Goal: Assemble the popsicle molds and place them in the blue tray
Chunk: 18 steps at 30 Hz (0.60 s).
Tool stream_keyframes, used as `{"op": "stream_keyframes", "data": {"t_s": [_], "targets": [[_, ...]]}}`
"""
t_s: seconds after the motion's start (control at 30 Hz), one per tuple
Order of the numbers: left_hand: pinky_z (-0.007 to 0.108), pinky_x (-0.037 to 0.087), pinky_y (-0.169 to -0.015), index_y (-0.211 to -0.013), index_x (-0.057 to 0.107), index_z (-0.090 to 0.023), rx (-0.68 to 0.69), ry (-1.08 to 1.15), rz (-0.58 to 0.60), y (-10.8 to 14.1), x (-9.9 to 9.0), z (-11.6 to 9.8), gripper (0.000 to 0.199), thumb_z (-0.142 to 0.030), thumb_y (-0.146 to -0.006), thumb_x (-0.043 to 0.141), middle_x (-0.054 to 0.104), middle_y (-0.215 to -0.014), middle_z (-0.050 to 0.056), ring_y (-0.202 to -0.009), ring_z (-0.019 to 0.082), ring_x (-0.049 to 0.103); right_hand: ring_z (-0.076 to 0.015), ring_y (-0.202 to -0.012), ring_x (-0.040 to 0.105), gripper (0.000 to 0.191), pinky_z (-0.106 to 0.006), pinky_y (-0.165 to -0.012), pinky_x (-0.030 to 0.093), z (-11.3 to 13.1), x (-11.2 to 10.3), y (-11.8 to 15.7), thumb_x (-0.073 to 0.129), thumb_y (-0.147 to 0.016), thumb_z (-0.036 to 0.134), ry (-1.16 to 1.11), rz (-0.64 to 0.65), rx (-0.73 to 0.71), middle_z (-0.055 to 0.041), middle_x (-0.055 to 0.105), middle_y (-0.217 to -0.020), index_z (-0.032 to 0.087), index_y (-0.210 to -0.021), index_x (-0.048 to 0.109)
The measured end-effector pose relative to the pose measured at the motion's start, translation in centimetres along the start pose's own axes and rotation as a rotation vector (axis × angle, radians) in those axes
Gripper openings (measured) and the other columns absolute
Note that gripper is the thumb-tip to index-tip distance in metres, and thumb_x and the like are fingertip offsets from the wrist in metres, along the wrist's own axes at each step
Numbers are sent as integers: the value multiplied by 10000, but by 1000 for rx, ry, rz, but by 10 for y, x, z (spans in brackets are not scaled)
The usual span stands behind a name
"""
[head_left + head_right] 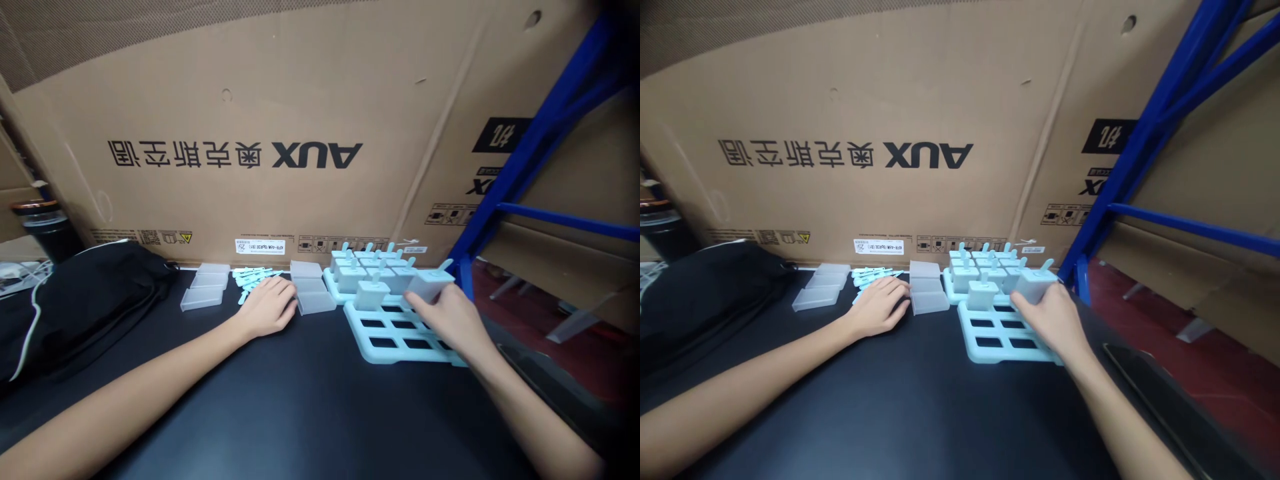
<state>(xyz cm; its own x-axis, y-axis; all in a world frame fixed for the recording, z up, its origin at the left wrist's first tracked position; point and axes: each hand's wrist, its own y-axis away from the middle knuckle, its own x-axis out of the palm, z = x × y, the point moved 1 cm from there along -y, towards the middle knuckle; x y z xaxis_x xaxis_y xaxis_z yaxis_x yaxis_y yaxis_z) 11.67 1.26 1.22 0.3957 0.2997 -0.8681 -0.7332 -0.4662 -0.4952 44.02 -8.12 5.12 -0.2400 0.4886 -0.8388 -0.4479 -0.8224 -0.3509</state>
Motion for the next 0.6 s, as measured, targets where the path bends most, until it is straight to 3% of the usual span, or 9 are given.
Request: {"op": "stream_keyframes", "data": {"t_s": [0.17,0.27,0.4,0.5,0.6], "targets": [[394,445,-913,-990,545,-197,-66,-11,42,40,-19,8,130,-227,-939,430,640,-1072,62,-1024,236,578,-325,-862,625,347,-402,-684,461,17,-32,18,549,-716,454,-96,-122,121,-160,647,-932,202,-941,468],[392,459,-866,-988,540,-199,-132,-8,64,58,-29,14,135,-224,-942,415,639,-1023,55,-968,230,580,-290,-792,610,420,-389,-641,451,48,-35,32,546,-718,445,-213,-95,-15,-117,634,-902,214,-1044,416],[396,467,-866,-1007,531,-202,-176,5,78,62,-33,18,129,-212,-922,435,632,-1075,57,-1005,239,570,-211,-608,540,334,-329,-528,384,108,-13,38,512,-756,402,-200,165,-318,-33,567,-713,215,-997,376],[402,465,-903,-1043,524,-211,-167,14,64,58,-31,18,154,-203,-903,459,608,-1169,55,-1084,246,551,-224,-690,579,303,-318,-544,374,152,15,29,483,-776,382,-61,330,-535,-89,609,-854,197,-995,386],[408,471,-903,-1038,520,-214,-184,15,58,57,-29,19,151,-209,-896,470,598,-1184,54,-1085,248,549,-294,-830,621,383,-350,-602,402,186,42,13,489,-761,380,140,432,-643,-165,621,-1041,162,-1070,434]]}}
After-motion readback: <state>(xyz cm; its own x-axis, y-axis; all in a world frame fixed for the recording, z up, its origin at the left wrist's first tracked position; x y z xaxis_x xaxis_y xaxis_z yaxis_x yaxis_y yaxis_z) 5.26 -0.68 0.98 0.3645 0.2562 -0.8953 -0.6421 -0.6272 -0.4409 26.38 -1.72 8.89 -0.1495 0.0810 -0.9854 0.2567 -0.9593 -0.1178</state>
